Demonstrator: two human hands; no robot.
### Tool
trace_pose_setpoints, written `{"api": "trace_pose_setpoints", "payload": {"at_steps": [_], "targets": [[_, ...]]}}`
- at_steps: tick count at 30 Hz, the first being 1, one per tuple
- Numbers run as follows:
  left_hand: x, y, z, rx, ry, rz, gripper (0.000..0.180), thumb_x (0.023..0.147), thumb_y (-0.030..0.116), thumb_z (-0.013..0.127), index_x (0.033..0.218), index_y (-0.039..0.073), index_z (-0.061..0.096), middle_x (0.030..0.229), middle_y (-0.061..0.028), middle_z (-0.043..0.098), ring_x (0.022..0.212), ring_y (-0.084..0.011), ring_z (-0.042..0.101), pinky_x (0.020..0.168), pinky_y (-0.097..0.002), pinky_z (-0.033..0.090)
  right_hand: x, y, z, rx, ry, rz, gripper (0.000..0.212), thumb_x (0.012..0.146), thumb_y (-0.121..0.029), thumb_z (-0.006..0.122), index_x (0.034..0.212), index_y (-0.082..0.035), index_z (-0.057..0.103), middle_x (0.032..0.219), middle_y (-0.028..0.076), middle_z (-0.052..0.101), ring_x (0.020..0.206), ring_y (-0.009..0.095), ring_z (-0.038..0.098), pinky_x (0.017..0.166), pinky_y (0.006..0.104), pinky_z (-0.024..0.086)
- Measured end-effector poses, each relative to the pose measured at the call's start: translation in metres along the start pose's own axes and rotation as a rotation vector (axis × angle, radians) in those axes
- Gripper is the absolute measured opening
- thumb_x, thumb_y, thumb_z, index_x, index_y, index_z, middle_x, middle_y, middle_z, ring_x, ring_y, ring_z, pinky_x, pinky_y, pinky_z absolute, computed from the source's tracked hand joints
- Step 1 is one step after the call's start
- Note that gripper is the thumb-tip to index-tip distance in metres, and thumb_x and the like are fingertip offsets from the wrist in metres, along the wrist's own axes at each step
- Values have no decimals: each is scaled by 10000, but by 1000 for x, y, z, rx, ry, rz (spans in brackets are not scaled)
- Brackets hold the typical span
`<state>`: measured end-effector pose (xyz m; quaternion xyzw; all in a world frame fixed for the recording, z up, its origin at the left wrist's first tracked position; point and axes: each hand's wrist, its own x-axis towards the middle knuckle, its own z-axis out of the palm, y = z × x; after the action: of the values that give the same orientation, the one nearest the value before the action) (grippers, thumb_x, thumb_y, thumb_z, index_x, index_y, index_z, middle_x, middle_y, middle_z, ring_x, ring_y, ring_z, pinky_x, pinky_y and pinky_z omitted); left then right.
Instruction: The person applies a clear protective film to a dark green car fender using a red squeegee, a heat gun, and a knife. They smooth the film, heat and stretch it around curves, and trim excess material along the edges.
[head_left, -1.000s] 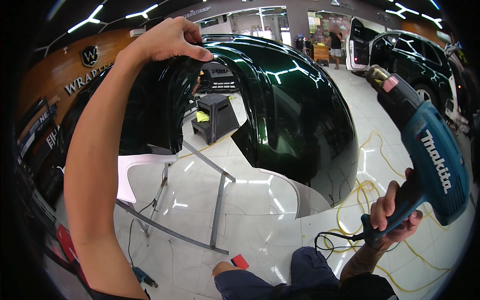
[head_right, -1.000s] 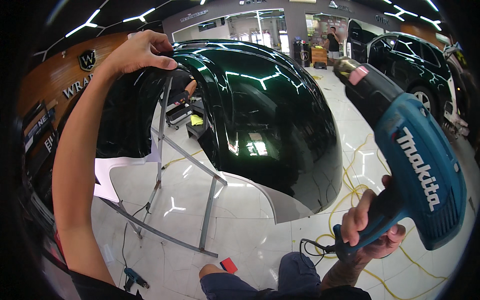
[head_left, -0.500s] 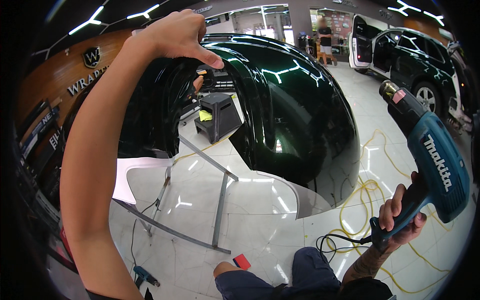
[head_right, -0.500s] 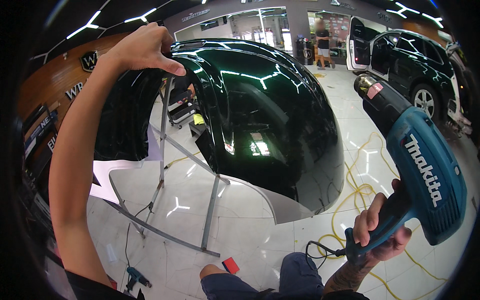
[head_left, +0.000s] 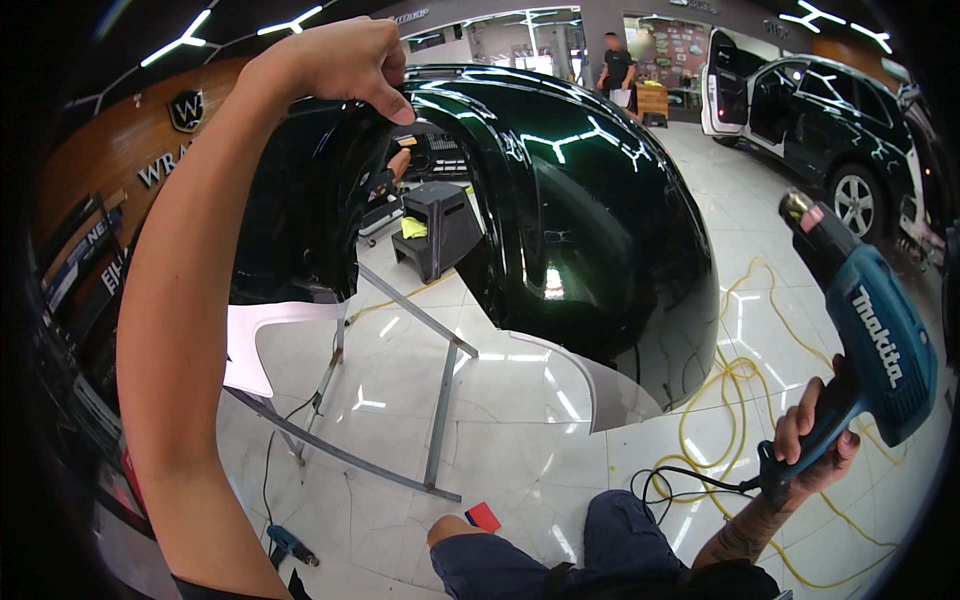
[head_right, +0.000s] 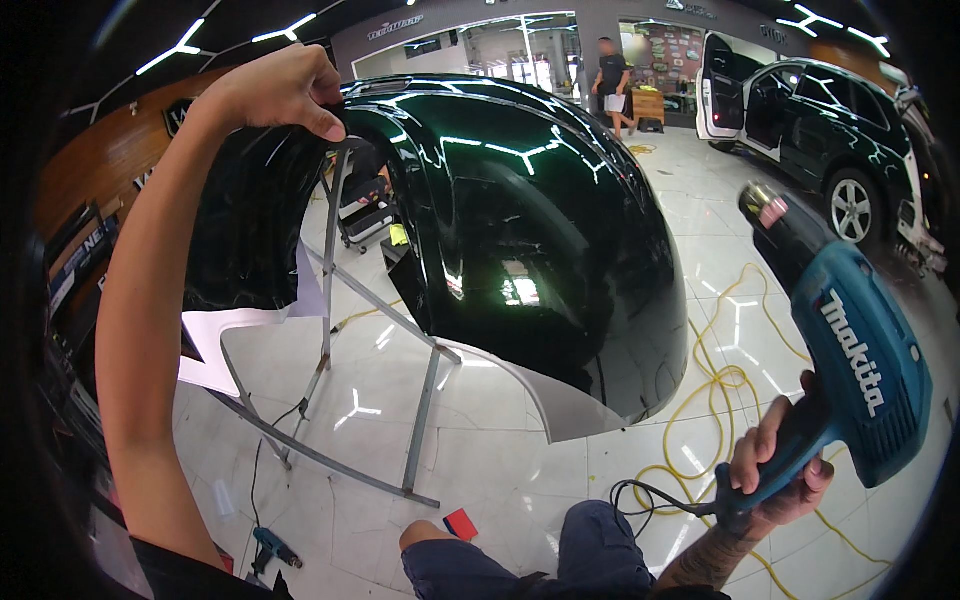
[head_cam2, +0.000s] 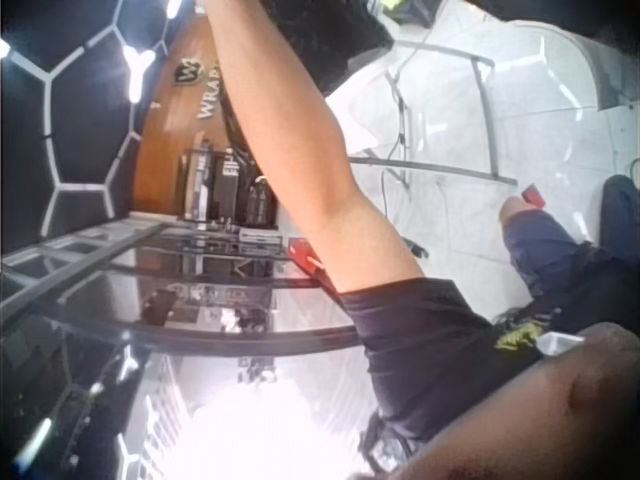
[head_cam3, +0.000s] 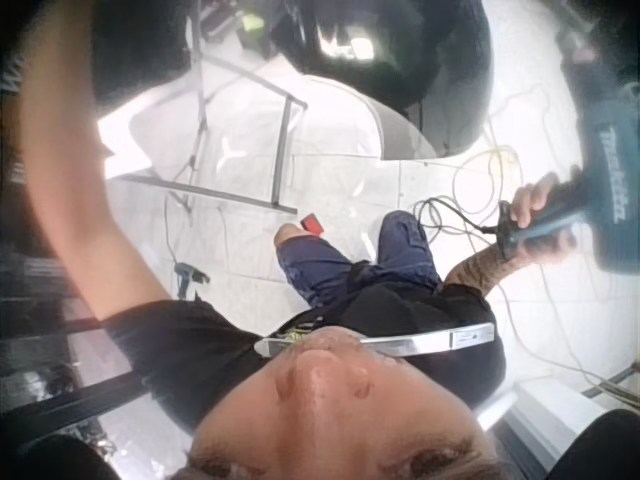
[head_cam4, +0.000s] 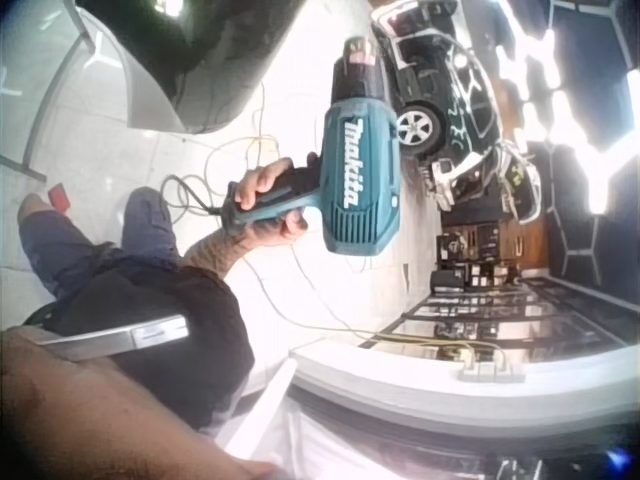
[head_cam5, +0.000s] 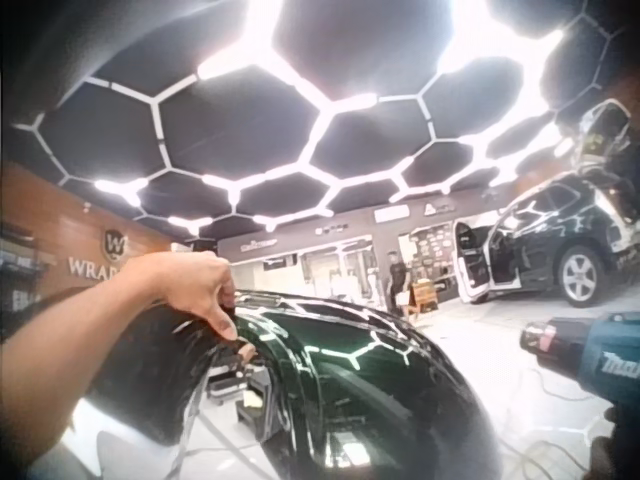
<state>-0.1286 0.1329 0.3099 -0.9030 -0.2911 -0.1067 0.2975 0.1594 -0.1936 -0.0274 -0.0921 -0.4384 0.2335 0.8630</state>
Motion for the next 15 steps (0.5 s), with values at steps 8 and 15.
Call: {"api": "trace_pose_setpoints", "payload": {"at_steps": [8, 15], "targets": [[-3, -4, -13, -212, -104, -98, 612, 640, 475, 816, 974, -25, 705, 810, -128, 688, 694, -210, 652, 624, -303, 514, -56, -53, -112, -279, 388, 153, 701, 806, -251, 556, 1388, 6, 261, 752, 139, 465, 412, 202, 485, 353, 276, 438], [-2, 3, 0, -285, 50, -35, 565, 744, 407, 775, 1067, -36, 638, 947, -110, 651, 836, -209, 642, 749, -322, 526, -129, -54, -275, -1146, 640, 709, 551, 766, -191, 494, 1287, -10, 489, 726, 36, 521, 533, 131, 509, 457, 256, 424]]}}
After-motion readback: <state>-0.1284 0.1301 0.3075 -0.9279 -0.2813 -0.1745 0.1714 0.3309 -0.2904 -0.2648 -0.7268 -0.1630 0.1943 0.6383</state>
